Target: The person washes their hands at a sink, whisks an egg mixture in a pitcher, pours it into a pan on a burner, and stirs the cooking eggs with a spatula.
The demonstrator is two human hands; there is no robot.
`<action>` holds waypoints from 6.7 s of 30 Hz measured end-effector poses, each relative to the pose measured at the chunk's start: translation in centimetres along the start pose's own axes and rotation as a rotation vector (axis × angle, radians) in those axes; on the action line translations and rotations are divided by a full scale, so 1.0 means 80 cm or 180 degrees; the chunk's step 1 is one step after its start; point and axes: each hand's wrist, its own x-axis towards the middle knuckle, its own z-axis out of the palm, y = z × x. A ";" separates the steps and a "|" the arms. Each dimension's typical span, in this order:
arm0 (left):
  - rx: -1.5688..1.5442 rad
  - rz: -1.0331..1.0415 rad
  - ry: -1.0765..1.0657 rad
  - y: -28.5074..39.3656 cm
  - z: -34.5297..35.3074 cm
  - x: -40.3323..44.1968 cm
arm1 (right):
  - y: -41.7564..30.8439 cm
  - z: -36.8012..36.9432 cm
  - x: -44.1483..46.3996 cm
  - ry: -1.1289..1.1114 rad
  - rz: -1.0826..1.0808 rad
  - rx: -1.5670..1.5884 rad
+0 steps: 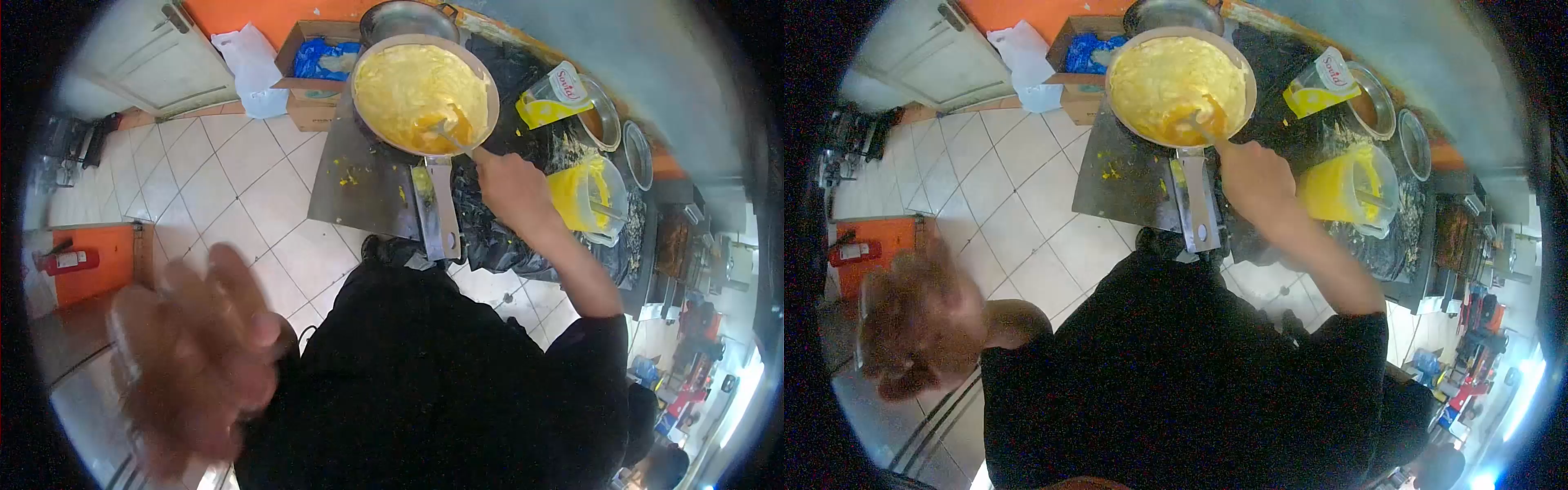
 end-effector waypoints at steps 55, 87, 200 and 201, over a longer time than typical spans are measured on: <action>-0.6298 -0.1260 -0.2984 0.354 0.664 0.100 | 0.100 -0.020 0.128 0.0377 -0.1123 0.0270; -0.6258 -0.1292 -0.3153 0.368 0.674 0.093 | -0.002 -0.003 0.054 0.0179 -0.0067 -0.0067; -0.6284 -0.1617 -0.3672 0.372 0.680 0.085 | -0.015 0.005 0.051 -0.0088 -0.1041 0.1316; -0.6260 -0.1625 -0.3620 0.372 0.678 0.085 | -0.020 0.013 0.061 -0.0086 -0.1047 0.1313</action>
